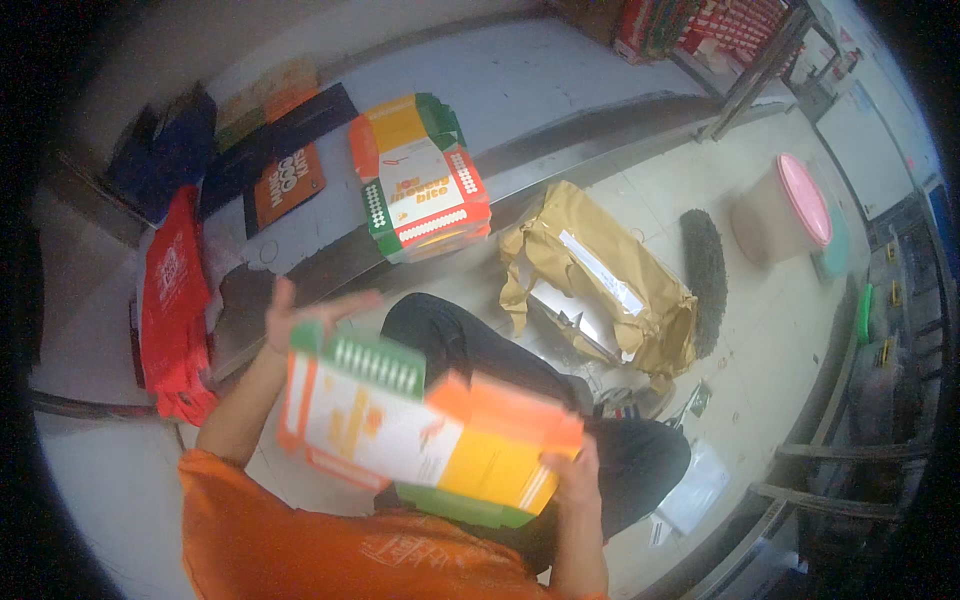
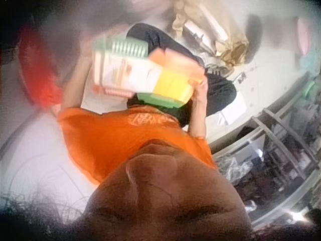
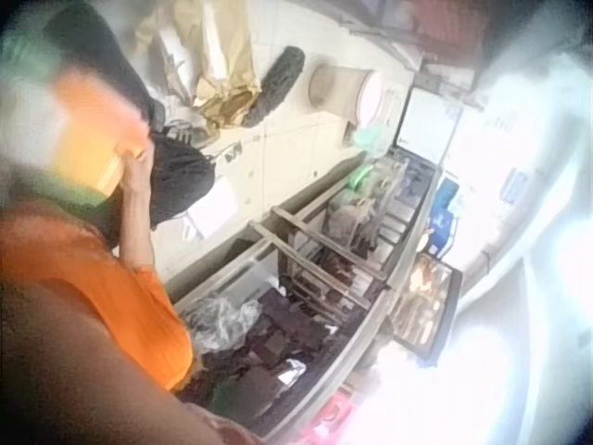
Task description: The person sits on the floor and assembles flat-packed cardboard boxes. They fold the flaps of the boxes into shape and place the finished boxes into a pile. The person also handles a yellow package and a stack of white paper cutouts.
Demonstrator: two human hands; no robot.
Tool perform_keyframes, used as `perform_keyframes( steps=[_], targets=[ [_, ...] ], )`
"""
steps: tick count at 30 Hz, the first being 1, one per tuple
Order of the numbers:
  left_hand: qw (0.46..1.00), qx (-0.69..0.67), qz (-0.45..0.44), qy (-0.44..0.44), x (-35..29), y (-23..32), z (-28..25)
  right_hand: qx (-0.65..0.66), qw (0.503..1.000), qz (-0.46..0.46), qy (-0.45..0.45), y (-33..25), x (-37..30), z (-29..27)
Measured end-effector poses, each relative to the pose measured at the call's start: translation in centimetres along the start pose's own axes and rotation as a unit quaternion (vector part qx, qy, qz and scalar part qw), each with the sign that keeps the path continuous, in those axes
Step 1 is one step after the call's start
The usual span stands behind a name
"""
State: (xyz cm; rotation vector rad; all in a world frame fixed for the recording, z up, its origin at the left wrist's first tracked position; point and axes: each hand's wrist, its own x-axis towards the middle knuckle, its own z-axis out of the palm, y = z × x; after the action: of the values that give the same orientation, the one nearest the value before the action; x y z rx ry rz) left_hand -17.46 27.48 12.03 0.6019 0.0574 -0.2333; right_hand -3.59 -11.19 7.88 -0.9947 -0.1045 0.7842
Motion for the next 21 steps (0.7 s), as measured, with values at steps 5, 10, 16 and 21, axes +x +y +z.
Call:
perform_keyframes(
  steps=[5, 10, 16, 21],
  targets=[
    [0.927, -0.051, 0.338, -0.151, 2.6, 6.3, 1.5, 0.123, 0.991, -0.041, -0.043, -2.7, 9.9, 11.1],
    [0.798, 0.162, 0.378, 0.441, 12.3, 16.2, 0.4, 0.007, 0.990, -0.142, -0.025, 0.7, 22.3, 17.9],
    [0.486, 0.633, 0.258, 0.545, 16.0, 16.7, -13.0, -0.437, 0.899, -0.031, 0.017, 0.3, 26.2, 17.2],
    [0.405, 0.662, 0.219, 0.591, 16.9, 16.3, -16.1, -0.512, 0.859, 0.002, 0.022, -1.4, 26.8, 15.5]
  ],
)
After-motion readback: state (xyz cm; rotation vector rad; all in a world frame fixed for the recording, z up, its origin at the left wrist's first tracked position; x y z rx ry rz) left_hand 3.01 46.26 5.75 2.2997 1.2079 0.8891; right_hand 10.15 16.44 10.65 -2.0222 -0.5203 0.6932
